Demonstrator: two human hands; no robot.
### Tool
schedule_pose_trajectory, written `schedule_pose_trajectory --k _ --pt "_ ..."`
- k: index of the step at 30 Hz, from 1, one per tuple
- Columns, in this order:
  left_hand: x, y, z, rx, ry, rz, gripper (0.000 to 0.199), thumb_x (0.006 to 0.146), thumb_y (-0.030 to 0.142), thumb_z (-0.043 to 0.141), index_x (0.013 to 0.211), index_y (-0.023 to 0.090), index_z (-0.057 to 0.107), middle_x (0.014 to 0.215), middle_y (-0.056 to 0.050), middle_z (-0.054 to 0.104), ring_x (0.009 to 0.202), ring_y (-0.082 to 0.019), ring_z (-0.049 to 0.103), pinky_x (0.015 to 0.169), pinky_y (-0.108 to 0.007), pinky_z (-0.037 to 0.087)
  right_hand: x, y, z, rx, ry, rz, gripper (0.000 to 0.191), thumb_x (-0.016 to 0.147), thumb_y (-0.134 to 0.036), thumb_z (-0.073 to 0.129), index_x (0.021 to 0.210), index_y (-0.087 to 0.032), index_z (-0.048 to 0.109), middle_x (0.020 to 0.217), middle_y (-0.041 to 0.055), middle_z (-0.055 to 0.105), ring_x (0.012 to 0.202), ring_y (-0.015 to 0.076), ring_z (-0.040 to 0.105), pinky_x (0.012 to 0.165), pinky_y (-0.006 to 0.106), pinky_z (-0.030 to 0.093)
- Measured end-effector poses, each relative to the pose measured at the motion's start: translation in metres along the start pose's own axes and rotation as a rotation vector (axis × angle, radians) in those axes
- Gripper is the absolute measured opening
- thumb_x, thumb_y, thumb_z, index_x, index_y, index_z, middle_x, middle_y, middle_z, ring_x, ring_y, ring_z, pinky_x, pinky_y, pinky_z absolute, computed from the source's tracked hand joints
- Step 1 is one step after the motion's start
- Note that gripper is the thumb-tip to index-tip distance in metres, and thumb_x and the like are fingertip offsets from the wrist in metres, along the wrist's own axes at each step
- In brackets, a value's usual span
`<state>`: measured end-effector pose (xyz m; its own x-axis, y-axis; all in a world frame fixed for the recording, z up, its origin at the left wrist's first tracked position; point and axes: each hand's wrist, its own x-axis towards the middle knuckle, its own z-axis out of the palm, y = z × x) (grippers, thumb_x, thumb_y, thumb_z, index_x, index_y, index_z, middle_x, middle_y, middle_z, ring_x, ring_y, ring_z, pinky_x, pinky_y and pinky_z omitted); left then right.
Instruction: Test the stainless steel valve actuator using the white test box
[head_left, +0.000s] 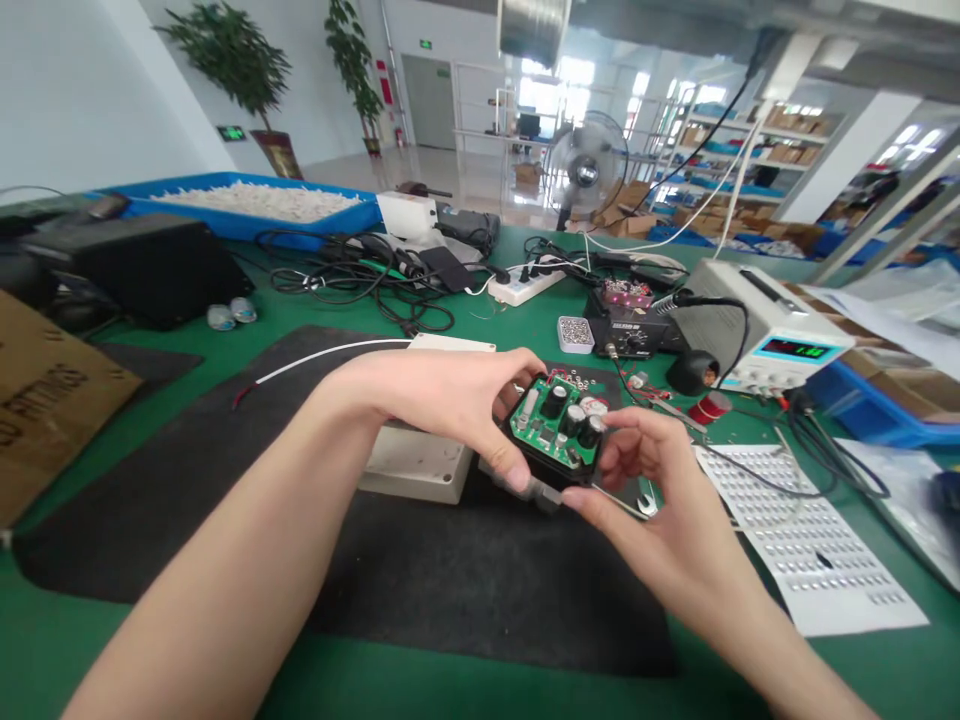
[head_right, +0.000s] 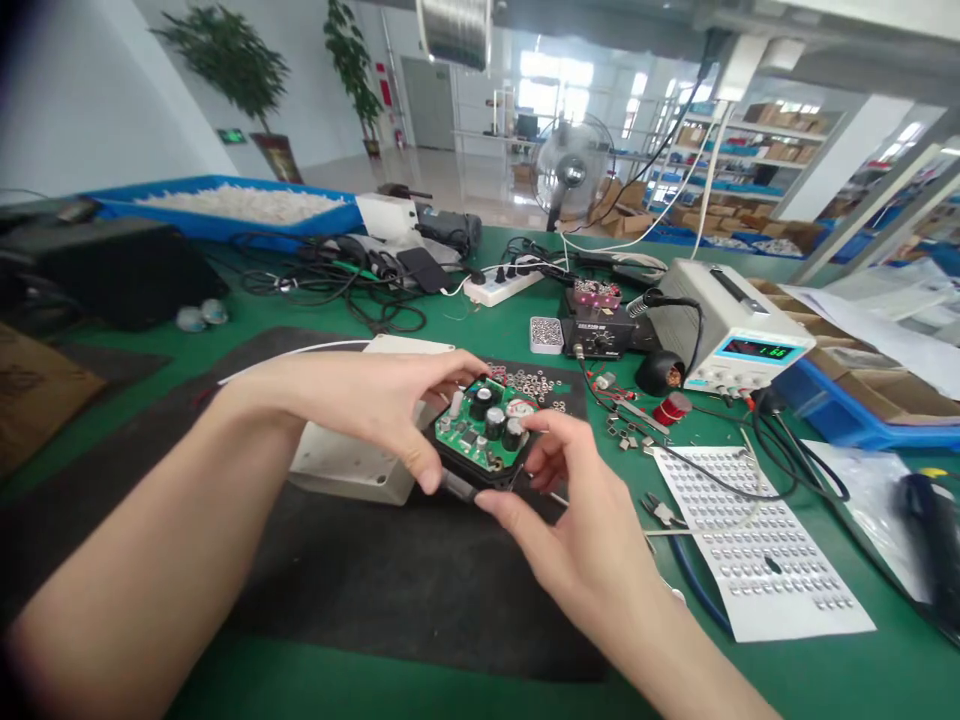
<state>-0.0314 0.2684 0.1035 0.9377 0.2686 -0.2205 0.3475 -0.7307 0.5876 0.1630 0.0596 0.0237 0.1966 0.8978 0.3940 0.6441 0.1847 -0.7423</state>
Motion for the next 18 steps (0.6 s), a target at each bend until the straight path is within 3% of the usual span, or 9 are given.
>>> schedule_pose_trajectory --k 4,8,13,18 --pt "-0.005 0.007 0.003 0.095 0.016 0.009 0.117 0.060 0.072 0.093 0.154 0.027 0.039 0.146 -0.009 0.060 0.122 -0.031 0.064 0.090 -0.031 0.053 -0.019 -0.008 0.013 -0.015 0.084 -0.006 0.065 0.092 -0.036 0.083 0.144 -0.033 0.045 0.106 0.0011 0.064 0.092 0.0184 0.067 0.084 0.035 0.060" --pt "-0.010 0.021 0.006 0.166 0.001 0.000 0.108 0.061 0.060 0.094 0.147 0.026 0.040 0.129 -0.006 0.067 0.106 -0.028 0.068 0.080 -0.030 0.053 -0.031 -0.005 0.025 0.101 0.136 0.116 0.085 0.087 -0.037 0.085 0.156 -0.030 0.035 0.128 0.0075 0.061 0.104 0.0217 0.070 0.091 0.039 0.064" --pt "-0.024 0.049 0.010 0.317 -0.017 -0.049 0.089 0.059 0.051 0.093 0.129 0.023 0.046 0.112 -0.006 0.068 0.090 -0.028 0.068 0.068 -0.030 0.048 -0.040 -0.002 0.034 0.132 0.056 0.095 0.099 0.087 -0.030 0.083 0.167 -0.032 0.025 0.153 0.0107 0.049 0.134 0.0279 0.059 0.113 0.045 0.056" --pt "-0.035 0.064 0.021 0.433 0.020 -0.065 0.082 0.061 0.055 0.092 0.122 0.022 0.049 0.119 -0.010 0.065 0.099 -0.032 0.068 0.070 -0.033 0.049 -0.044 0.001 0.029 0.254 -0.003 0.114 0.094 0.084 -0.024 0.083 0.163 -0.034 0.033 0.152 0.0088 0.051 0.136 0.0276 0.058 0.116 0.045 0.054"
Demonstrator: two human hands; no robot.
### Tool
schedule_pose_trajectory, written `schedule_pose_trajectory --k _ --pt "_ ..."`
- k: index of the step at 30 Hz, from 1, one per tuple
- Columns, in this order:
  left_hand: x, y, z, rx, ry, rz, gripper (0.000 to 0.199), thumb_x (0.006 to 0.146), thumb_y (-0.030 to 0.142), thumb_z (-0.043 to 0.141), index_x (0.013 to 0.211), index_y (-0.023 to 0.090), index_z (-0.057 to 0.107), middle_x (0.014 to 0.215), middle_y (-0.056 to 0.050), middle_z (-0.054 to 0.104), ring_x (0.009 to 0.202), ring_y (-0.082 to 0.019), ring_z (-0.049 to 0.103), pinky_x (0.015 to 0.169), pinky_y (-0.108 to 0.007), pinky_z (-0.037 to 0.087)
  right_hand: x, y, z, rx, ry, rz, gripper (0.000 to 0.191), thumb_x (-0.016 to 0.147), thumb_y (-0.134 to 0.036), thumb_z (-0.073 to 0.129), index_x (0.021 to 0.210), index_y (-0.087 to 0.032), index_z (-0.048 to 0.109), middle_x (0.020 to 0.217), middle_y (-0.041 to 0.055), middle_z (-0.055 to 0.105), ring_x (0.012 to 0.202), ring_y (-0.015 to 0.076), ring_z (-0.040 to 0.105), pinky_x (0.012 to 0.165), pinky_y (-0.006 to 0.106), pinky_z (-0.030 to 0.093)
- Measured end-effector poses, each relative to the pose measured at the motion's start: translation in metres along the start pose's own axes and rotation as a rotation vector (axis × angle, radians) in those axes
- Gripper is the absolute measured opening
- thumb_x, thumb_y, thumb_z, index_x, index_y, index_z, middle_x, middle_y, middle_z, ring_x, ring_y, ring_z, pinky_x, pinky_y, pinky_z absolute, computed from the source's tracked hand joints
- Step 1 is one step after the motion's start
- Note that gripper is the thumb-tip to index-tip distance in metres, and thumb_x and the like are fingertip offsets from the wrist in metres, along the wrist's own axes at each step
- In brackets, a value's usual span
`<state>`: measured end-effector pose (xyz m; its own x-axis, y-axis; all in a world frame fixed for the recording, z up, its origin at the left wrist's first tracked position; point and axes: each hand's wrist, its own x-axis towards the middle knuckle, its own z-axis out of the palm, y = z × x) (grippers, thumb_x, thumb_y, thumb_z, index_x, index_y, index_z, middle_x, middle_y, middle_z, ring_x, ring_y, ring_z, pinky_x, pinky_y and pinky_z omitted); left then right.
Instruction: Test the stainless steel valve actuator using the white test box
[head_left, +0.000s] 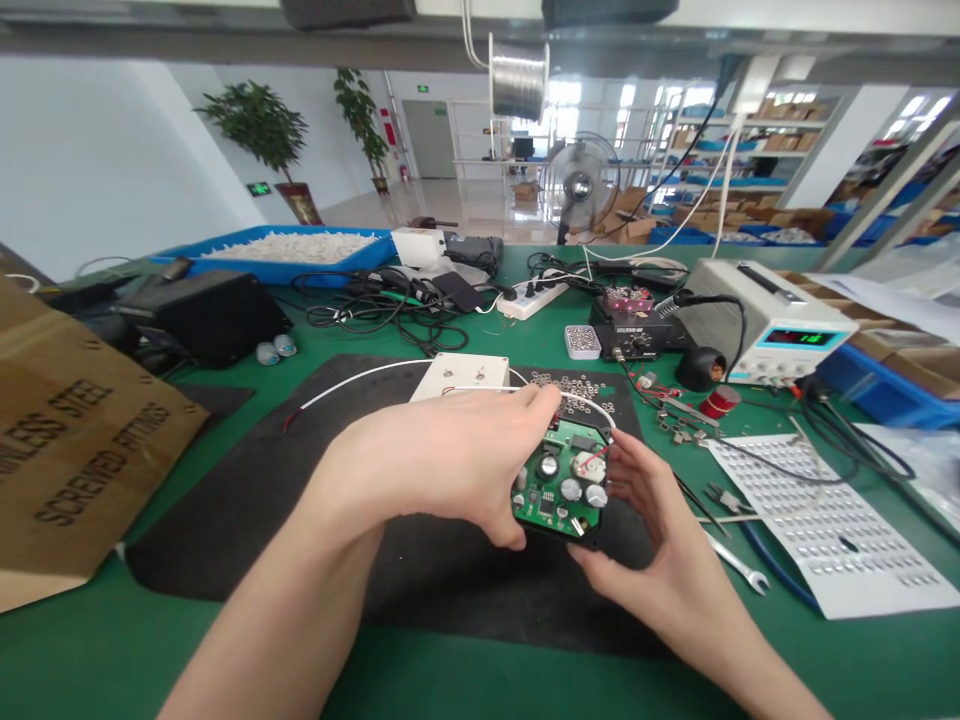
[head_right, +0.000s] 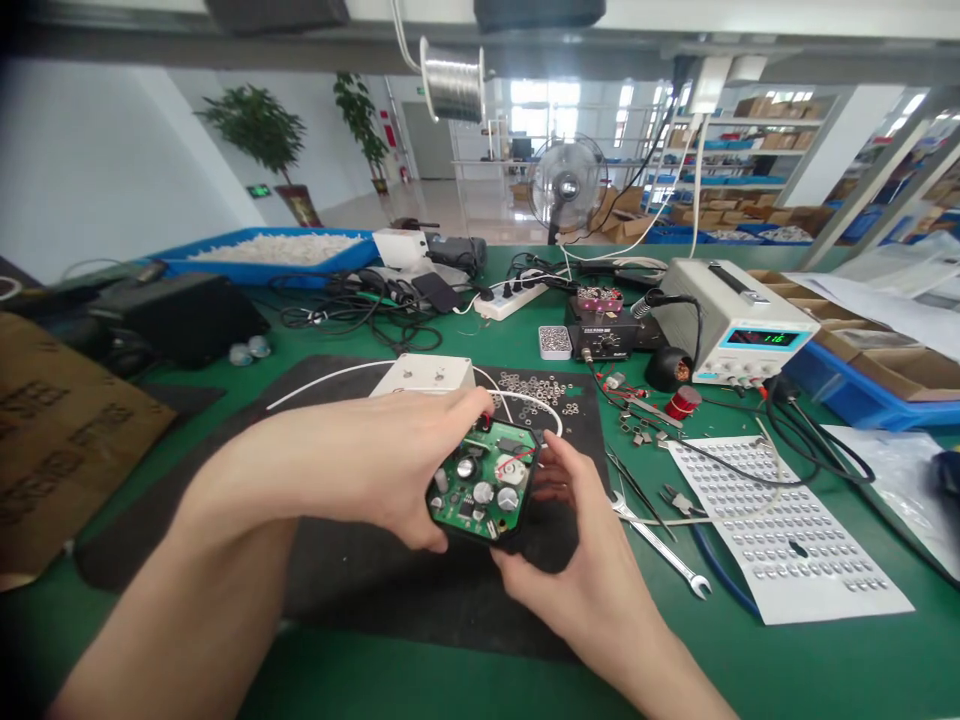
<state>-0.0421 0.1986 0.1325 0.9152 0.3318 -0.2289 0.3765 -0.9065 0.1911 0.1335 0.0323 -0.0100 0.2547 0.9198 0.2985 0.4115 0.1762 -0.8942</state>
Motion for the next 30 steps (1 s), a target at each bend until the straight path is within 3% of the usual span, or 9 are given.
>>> schedule_pose_trajectory --k 4,7,10,13,17,24,30 --pt "-0.002 -0.003 -0.002 -0.021 -0.003 0.042 0.088 0.057 0.059 0.098 0.123 0.022 0.053 0.121 -0.010 0.067 0.102 -0.032 0.068 0.075 -0.033 0.050 -0.003 -0.001 -0.005 0.060 -0.023 0.054 0.095 0.082 -0.021 0.084 0.161 -0.034 0.033 0.147 0.0089 0.054 0.132 0.0275 0.060 0.115 0.045 0.054" --pt "-0.004 -0.018 -0.009 -0.152 -0.033 0.110 0.088 0.057 0.062 0.099 0.126 0.026 0.059 0.122 -0.005 0.071 0.104 -0.028 0.069 0.081 -0.029 0.051 -0.007 -0.003 -0.006 0.042 -0.053 0.057 0.098 0.081 -0.019 0.083 0.162 -0.034 0.030 0.144 0.0095 0.055 0.129 0.0278 0.061 0.115 0.045 0.054" --pt "-0.003 -0.039 -0.014 -0.434 -0.158 0.132 0.080 0.070 0.058 0.094 0.137 0.030 0.060 0.125 -0.003 0.074 0.105 -0.023 0.072 0.085 -0.026 0.054 -0.010 -0.004 -0.007 -0.018 -0.102 0.025 0.101 0.079 -0.017 0.081 0.163 -0.035 0.028 0.139 0.0091 0.056 0.126 0.0274 0.062 0.112 0.045 0.055" --pt "0.001 -0.052 -0.013 -0.635 -0.266 0.169 0.057 0.091 0.048 0.081 0.140 0.027 0.063 0.120 -0.005 0.078 0.103 -0.021 0.075 0.084 -0.024 0.056 -0.011 -0.003 -0.007 -0.056 -0.126 -0.011 0.099 0.080 -0.018 0.081 0.163 -0.035 0.028 0.134 0.0090 0.058 0.121 0.0272 0.065 0.104 0.042 0.059" --pt "0.010 -0.058 -0.008 -0.671 -0.251 0.210 0.040 0.104 0.045 0.066 0.137 0.023 0.068 0.123 -0.006 0.077 0.106 -0.020 0.075 0.086 -0.023 0.057 -0.008 0.000 -0.008 -0.088 -0.103 -0.050 0.096 0.079 -0.021 0.082 0.161 -0.034 0.033 0.141 0.0105 0.056 0.125 0.0300 0.064 0.103 0.042 0.060" --pt "0.021 -0.070 0.000 -0.783 -0.284 0.295 0.038 0.104 0.036 0.065 0.140 0.027 0.070 0.137 -0.001 0.073 0.122 -0.020 0.070 0.100 -0.023 0.053 -0.006 0.003 -0.005 -0.049 -0.114 -0.031 0.096 0.082 -0.019 0.082 0.163 -0.036 0.032 0.152 0.0098 0.050 0.138 0.0320 0.058 0.107 0.042 0.059" --pt "0.023 -0.069 -0.002 -0.571 -0.182 0.211 0.038 0.106 0.047 0.061 0.137 0.030 0.073 0.135 0.000 0.075 0.118 -0.020 0.070 0.096 -0.021 0.052 -0.007 -0.004 -0.008 -0.022 -0.104 0.005 0.104 0.081 -0.021 0.087 0.166 -0.040 0.029 0.152 0.0072 0.049 0.133 0.0280 0.059 0.110 0.040 0.057"
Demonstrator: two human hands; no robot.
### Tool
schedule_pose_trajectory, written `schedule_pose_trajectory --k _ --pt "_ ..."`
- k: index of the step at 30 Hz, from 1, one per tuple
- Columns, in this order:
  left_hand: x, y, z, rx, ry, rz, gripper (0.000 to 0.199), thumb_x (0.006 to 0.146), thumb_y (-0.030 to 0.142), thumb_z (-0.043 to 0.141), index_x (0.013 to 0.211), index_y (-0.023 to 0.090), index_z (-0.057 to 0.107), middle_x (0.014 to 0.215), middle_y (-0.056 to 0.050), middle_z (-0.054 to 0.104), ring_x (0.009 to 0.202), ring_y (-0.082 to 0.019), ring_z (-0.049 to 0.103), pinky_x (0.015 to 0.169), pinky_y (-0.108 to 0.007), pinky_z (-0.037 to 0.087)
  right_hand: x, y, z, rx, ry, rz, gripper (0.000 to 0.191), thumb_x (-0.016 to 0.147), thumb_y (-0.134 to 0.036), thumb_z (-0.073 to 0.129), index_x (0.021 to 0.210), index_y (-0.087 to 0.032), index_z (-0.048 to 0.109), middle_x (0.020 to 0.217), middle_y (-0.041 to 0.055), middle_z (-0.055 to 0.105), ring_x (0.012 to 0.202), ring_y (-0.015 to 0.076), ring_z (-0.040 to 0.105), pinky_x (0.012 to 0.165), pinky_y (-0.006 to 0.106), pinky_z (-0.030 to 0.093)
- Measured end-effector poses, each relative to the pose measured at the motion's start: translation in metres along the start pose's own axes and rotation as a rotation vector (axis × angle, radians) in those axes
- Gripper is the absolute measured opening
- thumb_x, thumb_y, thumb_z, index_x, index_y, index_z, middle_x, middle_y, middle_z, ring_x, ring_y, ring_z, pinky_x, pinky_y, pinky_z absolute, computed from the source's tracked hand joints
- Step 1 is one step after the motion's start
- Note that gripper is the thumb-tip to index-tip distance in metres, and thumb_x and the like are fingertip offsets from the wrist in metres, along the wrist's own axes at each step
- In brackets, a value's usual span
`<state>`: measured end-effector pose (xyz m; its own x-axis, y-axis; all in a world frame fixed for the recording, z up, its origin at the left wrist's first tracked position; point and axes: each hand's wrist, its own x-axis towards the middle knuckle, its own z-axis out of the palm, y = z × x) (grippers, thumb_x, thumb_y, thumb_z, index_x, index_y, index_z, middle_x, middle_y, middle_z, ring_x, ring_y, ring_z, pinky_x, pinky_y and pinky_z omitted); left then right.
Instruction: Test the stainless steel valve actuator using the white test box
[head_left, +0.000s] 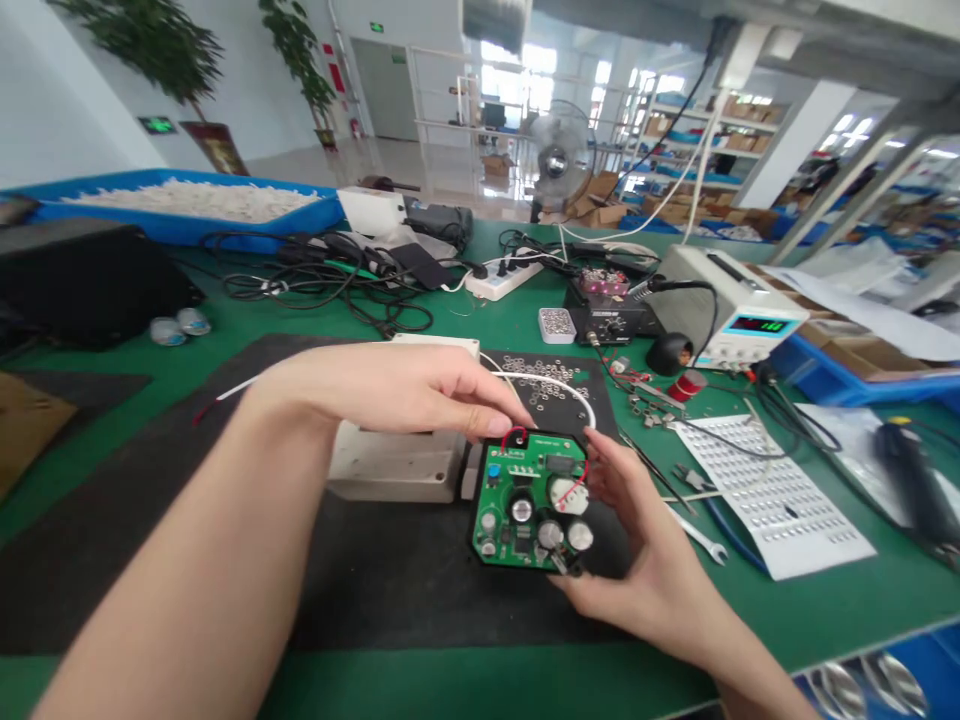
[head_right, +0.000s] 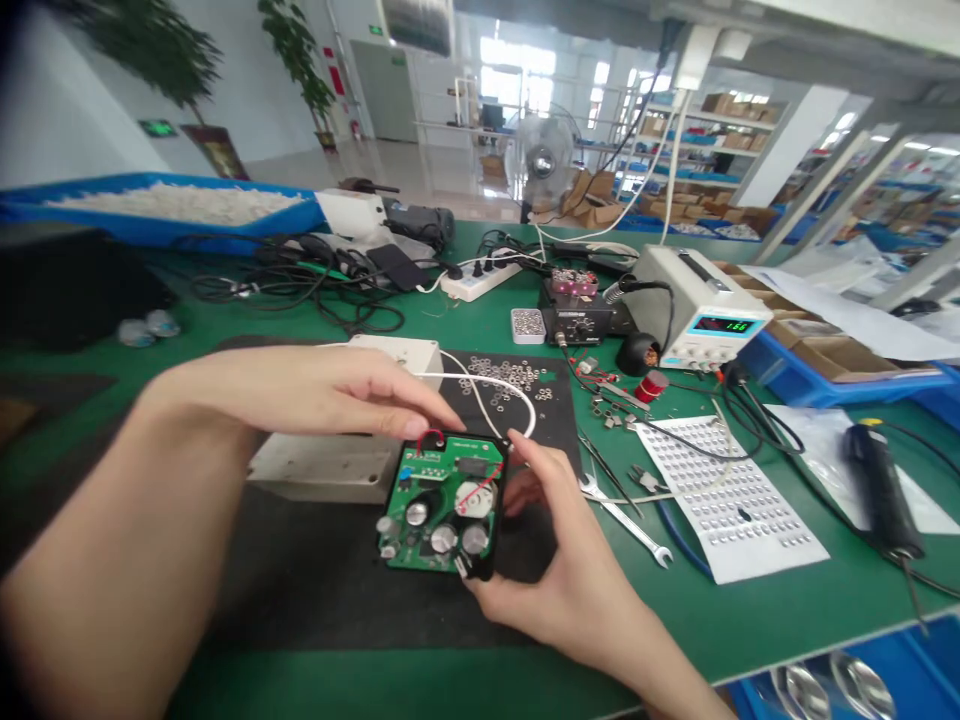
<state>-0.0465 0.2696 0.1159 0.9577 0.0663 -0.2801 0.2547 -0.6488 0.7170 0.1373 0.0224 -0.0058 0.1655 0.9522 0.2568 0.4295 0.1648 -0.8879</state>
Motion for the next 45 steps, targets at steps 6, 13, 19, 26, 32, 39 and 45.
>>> schedule_pose_trajectory --k 6,13,19,26,32,39,45 --pt "-0.002 0.008 0.000 0.055 0.064 -0.104 0.035 0.108 0.046 0.057 0.130 0.027 0.077 0.123 0.001 0.078 0.105 -0.017 0.071 0.088 -0.018 0.051 -0.002 0.005 -0.057 -0.118 -0.001 0.054 0.052 0.094 -0.039 0.083 0.141 -0.031 0.063 0.124 0.0042 0.068 0.109 0.0215 0.068 0.099 0.034 0.057" --pt "-0.003 0.010 0.001 0.088 0.060 -0.123 0.033 0.105 0.050 0.061 0.128 0.033 0.077 0.126 0.002 0.077 0.110 -0.018 0.071 0.088 -0.018 0.052 0.011 0.045 -0.102 -0.887 -0.046 0.246 0.027 0.109 -0.039 0.056 0.103 -0.023 0.076 0.095 0.0043 0.073 0.084 0.0206 0.069 0.073 0.031 0.049" --pt "-0.003 0.002 0.000 0.132 0.105 -0.103 0.040 0.099 0.060 0.066 0.132 0.040 0.075 0.133 0.000 0.075 0.116 -0.024 0.071 0.094 -0.025 0.056 0.033 0.048 -0.090 -1.126 -0.129 0.274 0.025 0.107 -0.033 0.056 0.104 -0.022 0.079 0.105 0.0089 0.072 0.097 0.0259 0.069 0.077 0.032 0.045" --pt "-0.002 0.000 -0.001 0.094 0.105 -0.099 0.044 0.101 0.061 0.063 0.137 0.037 0.072 0.137 0.000 0.072 0.118 -0.025 0.070 0.097 -0.025 0.057 0.046 0.045 -0.089 -1.238 -0.164 0.380 0.022 0.101 -0.031 0.058 0.097 -0.020 0.076 0.093 0.0090 0.076 0.082 0.0259 0.071 0.065 0.030 0.037" --pt "0.000 -0.006 -0.001 0.088 0.112 -0.090 0.043 0.100 0.060 0.065 0.135 0.038 0.074 0.139 0.000 0.072 0.120 -0.025 0.070 0.099 -0.026 0.057 0.056 0.044 -0.089 -1.263 -0.223 0.435 0.019 0.090 -0.031 0.064 0.092 -0.024 0.082 0.084 0.0084 0.077 0.079 0.0286 0.074 0.063 0.031 0.038" --pt "-0.002 -0.002 0.001 0.111 0.112 -0.067 0.040 0.106 0.050 0.058 0.139 0.030 0.071 0.141 0.000 0.070 0.122 -0.021 0.068 0.099 -0.021 0.054 0.063 0.041 -0.093 -1.336 -0.261 0.462 0.022 0.089 -0.029 0.063 0.092 -0.022 0.084 0.085 0.0113 0.078 0.083 0.0303 0.075 0.070 0.032 0.048" --pt "-0.001 0.000 0.002 0.143 0.131 -0.046 0.041 0.105 0.052 0.058 0.136 0.032 0.073 0.138 0.000 0.072 0.119 -0.023 0.069 0.097 -0.023 0.054 0.059 0.039 -0.092 -1.354 -0.278 0.478 0.025 0.089 -0.027 0.061 0.094 -0.018 0.084 0.087 0.0144 0.078 0.085 0.0315 0.076 0.071 0.032 0.049"
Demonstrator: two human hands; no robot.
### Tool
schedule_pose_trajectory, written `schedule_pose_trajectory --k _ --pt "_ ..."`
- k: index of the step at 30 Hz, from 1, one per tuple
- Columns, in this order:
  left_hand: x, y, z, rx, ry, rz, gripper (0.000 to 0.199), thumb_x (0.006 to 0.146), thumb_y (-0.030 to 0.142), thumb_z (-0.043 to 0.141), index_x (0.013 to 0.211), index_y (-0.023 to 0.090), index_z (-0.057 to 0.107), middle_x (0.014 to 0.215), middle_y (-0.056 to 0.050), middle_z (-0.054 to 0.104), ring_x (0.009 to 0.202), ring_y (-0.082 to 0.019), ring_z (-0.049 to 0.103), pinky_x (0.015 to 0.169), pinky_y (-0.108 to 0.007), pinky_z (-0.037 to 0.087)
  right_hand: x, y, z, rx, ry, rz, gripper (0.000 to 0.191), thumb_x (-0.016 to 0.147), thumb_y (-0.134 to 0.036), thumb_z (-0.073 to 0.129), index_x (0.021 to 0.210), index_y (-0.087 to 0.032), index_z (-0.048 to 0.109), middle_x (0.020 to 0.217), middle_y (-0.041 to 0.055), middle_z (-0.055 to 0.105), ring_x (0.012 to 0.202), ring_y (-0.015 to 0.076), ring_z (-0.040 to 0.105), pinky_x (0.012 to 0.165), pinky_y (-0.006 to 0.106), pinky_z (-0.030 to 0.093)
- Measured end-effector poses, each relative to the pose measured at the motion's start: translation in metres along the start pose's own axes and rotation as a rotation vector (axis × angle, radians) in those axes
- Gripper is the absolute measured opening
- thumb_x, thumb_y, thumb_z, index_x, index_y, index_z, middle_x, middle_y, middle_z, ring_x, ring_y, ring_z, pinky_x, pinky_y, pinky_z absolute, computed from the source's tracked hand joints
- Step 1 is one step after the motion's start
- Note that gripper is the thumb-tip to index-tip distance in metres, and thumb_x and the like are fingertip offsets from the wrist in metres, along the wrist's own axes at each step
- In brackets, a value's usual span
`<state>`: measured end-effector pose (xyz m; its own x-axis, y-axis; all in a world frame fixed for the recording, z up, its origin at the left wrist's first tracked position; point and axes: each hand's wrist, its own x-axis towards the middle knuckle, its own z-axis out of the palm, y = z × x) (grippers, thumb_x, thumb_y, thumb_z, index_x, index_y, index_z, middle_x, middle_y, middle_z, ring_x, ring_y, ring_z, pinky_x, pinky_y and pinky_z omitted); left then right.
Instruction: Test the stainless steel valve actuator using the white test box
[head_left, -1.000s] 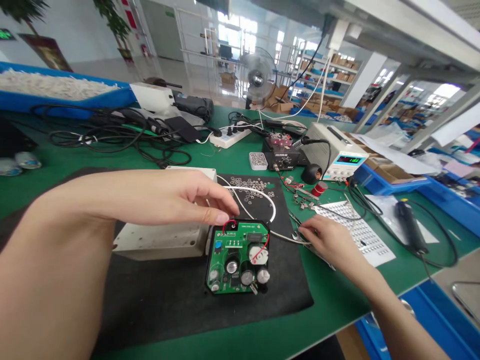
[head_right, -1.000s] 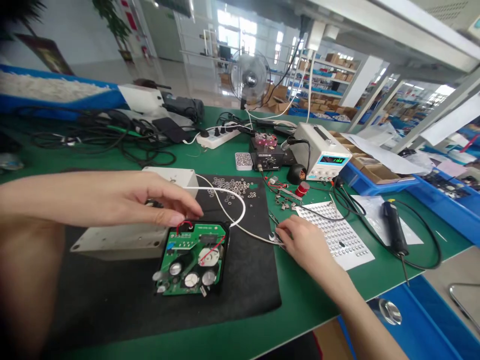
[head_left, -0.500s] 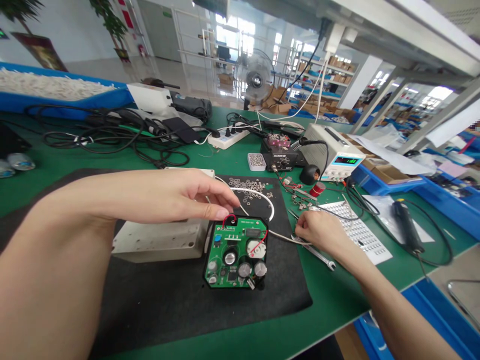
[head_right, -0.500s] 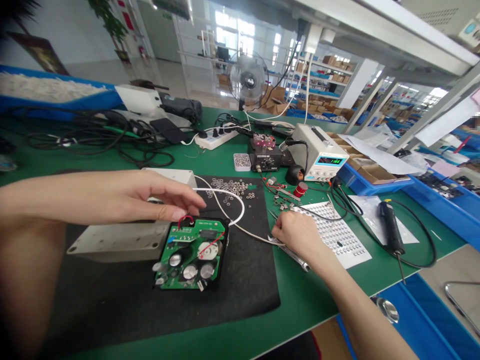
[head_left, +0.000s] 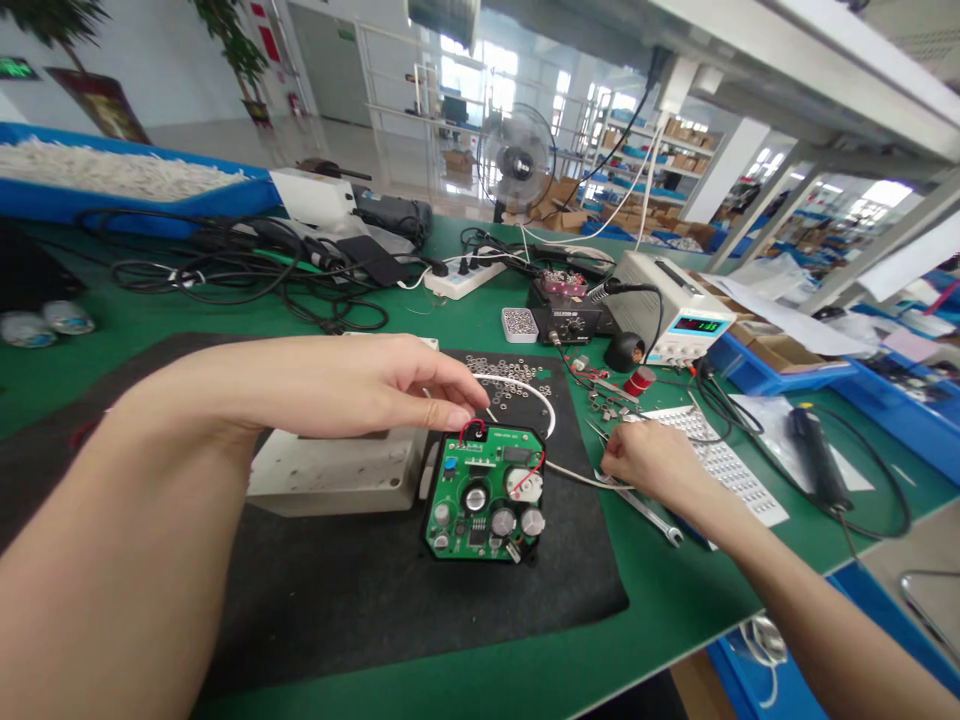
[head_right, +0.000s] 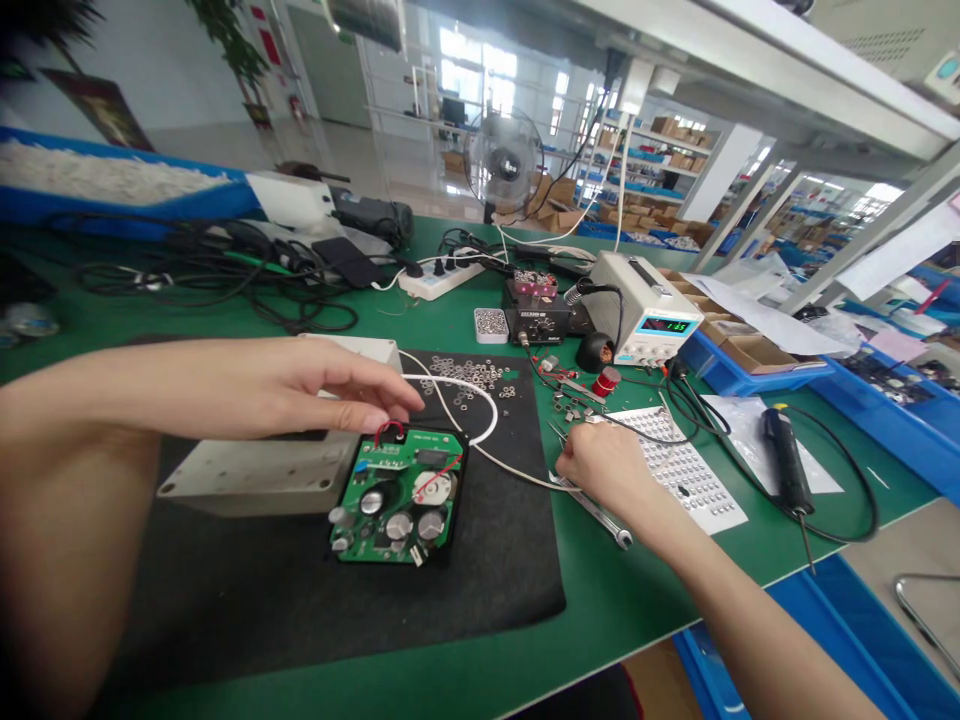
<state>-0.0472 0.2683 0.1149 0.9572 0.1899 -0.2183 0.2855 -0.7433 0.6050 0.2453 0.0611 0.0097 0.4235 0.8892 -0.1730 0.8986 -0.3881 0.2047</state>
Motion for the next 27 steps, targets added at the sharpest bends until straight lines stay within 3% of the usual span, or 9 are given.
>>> schedule_pose_trajectory --k 8,11,14,17,24,27 --pt "0.002 -0.003 -0.003 0.020 -0.023 0.007 0.041 0.104 0.056 0.059 0.137 0.035 0.072 0.140 0.000 0.071 0.120 -0.022 0.069 0.095 -0.021 0.054 -0.005 0.008 -0.012 0.033 -0.063 -0.060 0.021 0.084 -0.026 0.065 0.091 -0.024 0.084 0.088 0.0100 0.079 0.085 0.0304 0.076 0.068 0.031 0.045" --pt "0.001 0.001 -0.002 0.015 -0.022 0.012 0.041 0.106 0.052 0.057 0.138 0.030 0.071 0.141 -0.002 0.070 0.121 -0.022 0.068 0.096 -0.021 0.052 -0.003 0.008 -0.011 0.070 -0.079 -0.060 0.017 0.079 -0.027 0.068 0.086 -0.023 0.084 0.083 0.0095 0.078 0.079 0.0284 0.074 0.063 0.030 0.040" --pt "-0.001 0.003 0.000 0.002 -0.014 0.017 0.038 0.109 0.042 0.054 0.140 0.025 0.069 0.140 -0.004 0.070 0.119 -0.021 0.067 0.098 -0.023 0.050 -0.002 0.008 -0.005 0.112 -0.056 -0.048 0.016 0.078 -0.029 0.068 0.080 -0.021 0.082 0.077 0.0107 0.075 0.075 0.0294 0.072 0.061 0.031 0.035" --pt "0.000 -0.001 0.000 0.002 -0.021 0.034 0.037 0.108 0.046 0.056 0.139 0.030 0.069 0.138 -0.001 0.071 0.118 -0.021 0.068 0.096 -0.023 0.050 -0.004 0.013 0.000 0.192 0.001 -0.050 0.015 0.079 -0.030 0.067 0.079 -0.021 0.079 0.074 0.0084 0.073 0.072 0.0281 0.069 0.061 0.031 0.033" --pt "-0.001 -0.006 -0.003 0.007 -0.009 0.062 0.037 0.105 0.051 0.059 0.135 0.032 0.071 0.135 0.000 0.072 0.118 -0.020 0.069 0.093 -0.021 0.051 -0.009 0.028 -0.006 0.561 0.209 -0.088 0.021 0.090 -0.039 0.058 0.092 -0.020 0.066 0.087 0.0049 0.073 0.078 0.0195 0.069 0.072 0.028 0.050" --pt "-0.003 -0.002 -0.002 -0.018 -0.017 0.063 0.035 0.106 0.047 0.059 0.134 0.030 0.071 0.134 -0.001 0.073 0.117 -0.020 0.069 0.092 -0.022 0.051 -0.018 0.019 -0.020 0.947 0.253 -0.152 0.030 0.096 -0.049 0.064 0.099 -0.019 0.064 0.085 0.0043 0.070 0.076 0.0168 0.067 0.068 0.024 0.054"
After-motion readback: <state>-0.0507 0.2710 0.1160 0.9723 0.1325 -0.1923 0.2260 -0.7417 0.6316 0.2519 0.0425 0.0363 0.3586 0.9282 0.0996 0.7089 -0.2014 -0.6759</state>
